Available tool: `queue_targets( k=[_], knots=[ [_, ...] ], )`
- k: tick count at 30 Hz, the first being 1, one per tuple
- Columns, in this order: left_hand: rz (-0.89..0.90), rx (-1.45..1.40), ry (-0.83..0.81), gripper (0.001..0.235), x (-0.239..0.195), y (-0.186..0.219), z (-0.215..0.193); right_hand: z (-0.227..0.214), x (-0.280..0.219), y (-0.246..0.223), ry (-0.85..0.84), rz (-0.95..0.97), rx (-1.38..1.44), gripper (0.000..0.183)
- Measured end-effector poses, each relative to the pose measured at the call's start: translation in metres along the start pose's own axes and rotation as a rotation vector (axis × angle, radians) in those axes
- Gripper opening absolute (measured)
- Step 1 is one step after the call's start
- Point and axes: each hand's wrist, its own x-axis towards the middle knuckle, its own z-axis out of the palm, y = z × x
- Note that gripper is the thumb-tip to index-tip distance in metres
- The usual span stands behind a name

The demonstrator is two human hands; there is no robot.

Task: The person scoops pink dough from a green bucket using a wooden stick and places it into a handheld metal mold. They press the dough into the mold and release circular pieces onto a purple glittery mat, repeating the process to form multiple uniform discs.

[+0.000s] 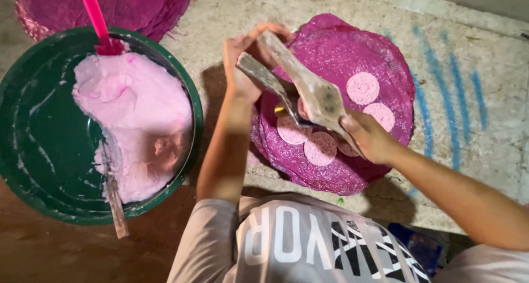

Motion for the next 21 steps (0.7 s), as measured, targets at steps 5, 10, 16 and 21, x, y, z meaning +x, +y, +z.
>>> queue_targets(
  k=[5,10,16,21],
  knots=[
    [-0.525,0.837,0.251,0.077,-0.055,0.024,0.083,-0.009,-0.034,0.005,0.005,-0.426,0.351,0.099],
    [-0.354,1.493,-0.286,0.121,-0.085,0.013,0.122,-0.006,-0.053,0.011,0.11,-0.581,0.544,0.096],
    [-0.231,1.539,-0.299,0.111,-0.093,0.004,0.109,0.006,-0.073,0.014,0.237,-0.531,0.69,0.096],
    [-0.426,1.477,-0.227,0.112,-0.081,0.006,0.095,0.007,-0.085,0.012,0.331,-0.529,0.683,0.103]
  ],
)
